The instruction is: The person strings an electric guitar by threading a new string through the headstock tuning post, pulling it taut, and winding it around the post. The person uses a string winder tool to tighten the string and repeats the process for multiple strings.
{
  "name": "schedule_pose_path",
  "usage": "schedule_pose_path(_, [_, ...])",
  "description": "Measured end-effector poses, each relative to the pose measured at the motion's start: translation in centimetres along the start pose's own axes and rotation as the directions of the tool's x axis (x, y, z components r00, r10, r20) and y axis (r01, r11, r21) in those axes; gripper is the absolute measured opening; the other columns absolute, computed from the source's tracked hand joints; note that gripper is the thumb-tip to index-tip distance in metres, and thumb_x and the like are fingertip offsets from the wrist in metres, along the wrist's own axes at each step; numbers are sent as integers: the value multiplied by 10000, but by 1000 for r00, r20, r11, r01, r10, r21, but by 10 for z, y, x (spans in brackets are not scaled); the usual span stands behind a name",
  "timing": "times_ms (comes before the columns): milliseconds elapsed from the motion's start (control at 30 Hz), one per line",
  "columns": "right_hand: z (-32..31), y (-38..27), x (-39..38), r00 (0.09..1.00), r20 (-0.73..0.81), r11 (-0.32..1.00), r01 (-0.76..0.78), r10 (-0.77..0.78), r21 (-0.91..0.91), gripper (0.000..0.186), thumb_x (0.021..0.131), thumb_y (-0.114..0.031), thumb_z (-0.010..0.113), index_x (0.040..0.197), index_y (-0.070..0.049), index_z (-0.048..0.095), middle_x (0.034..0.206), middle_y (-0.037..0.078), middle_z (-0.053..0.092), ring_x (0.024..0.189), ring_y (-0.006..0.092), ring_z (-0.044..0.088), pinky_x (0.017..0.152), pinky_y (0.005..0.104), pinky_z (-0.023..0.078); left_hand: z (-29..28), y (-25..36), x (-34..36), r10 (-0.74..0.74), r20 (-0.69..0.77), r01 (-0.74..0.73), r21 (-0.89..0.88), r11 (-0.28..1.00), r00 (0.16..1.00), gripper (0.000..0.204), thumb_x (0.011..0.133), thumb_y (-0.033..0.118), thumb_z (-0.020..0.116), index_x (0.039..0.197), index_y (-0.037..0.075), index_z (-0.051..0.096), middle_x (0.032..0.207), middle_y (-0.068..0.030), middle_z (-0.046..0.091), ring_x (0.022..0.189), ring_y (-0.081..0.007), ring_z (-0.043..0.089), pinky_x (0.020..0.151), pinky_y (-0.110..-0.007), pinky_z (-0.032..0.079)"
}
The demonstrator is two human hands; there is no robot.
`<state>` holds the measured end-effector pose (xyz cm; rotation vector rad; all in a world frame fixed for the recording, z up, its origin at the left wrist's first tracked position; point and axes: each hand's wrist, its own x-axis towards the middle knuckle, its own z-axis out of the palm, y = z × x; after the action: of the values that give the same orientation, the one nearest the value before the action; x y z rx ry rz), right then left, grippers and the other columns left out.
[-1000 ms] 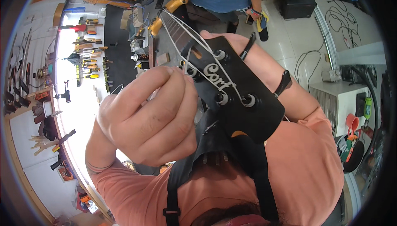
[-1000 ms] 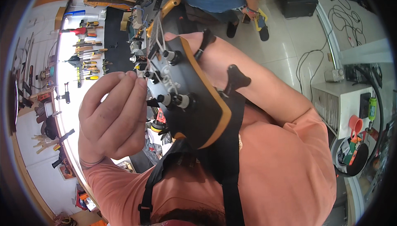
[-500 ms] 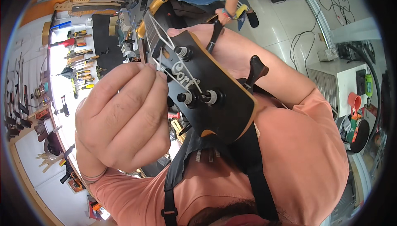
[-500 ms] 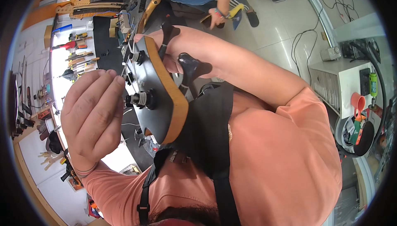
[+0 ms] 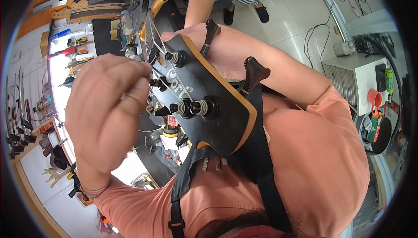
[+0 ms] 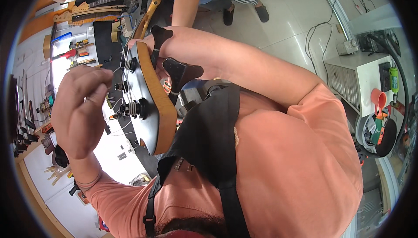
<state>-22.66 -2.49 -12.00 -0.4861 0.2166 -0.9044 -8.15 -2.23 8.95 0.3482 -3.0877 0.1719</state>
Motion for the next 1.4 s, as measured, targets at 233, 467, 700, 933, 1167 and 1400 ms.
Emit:
schedule_pose_path(233, [17, -7, -3, 996, -86, 999, 23, -21, 32, 310, 950, -3, 513, 1172, 11, 728, 735, 97, 674, 574, 133, 635, 611, 306, 545, 4, 0, -18, -153, -93, 147, -71, 987, 984, 292, 877, -208, 723, 1083, -41, 600, 979, -233, 746, 871, -323, 741, 800, -434, 607])
schedule_pose_path(467, [-1, 6, 4, 997, -60, 999, 46, -47, -24, 362, 1074, -363, 667, 1168, -24, 753, 1009, -3, 741, 833, 74, 680, 734, 275, 567, 6, -1, -18, -174, -164, 156, -114, 981, 971, 345, 838, -203, 734, 1079, -8, 583, 947, -205, 752, 789, -308, 725, 715, -384, 584])
schedule_pose_path(700, [4, 0, 3, 997, 41, 997, 60, -62, 48, 369, 1082, -351, 652, 1206, -12, 732, 1056, 17, 745, 870, 86, 696, 771, 285, 587, -8, 0, -21, -146, -199, 105, -205, 973, 969, 325, 864, -182, 687, 1143, -32, 617, 972, -185, 746, 796, -299, 698, 741, -406, 575])
schedule_pose_path(933, [8, -1, 3, 999, 28, 997, 44, -46, 58, 364, 1083, -361, 647, 1181, -21, 732, 1050, 13, 741, 880, 83, 697, 783, 279, 590, -8, 39, -11, -37, -53, 45, 149, 988, 998, 212, 771, -94, 747, 930, -77, 609, 1021, -193, 758, 930, -363, 736, 804, -458, 622])
schedule_pose_path(1167, [16, -7, -2, 997, -46, 994, 73, -70, 82, 235, 1087, -268, 627, 1019, -69, 731, 790, 32, 673, 639, 123, 619, 579, 316, 521, -12, 32, -3, 67, 195, -106, 194, 975, 978, 292, 705, -152, 760, 865, -70, 530, 1081, -223, 760, 1016, -408, 741, 843, -502, 639])
schedule_pose_path(1400, [22, -3, 2, 997, -3, 996, 83, -83, 33, 365, 1088, -391, 635, 986, -54, 731, 821, 38, 702, 686, 132, 656, 603, 303, 529, -15, 24, 7, 40, 200, -78, 187, 979, 979, 297, 721, -112, 748, 933, -65, 547, 1026, -223, 743, 939, -394, 726, 803, -476, 614])
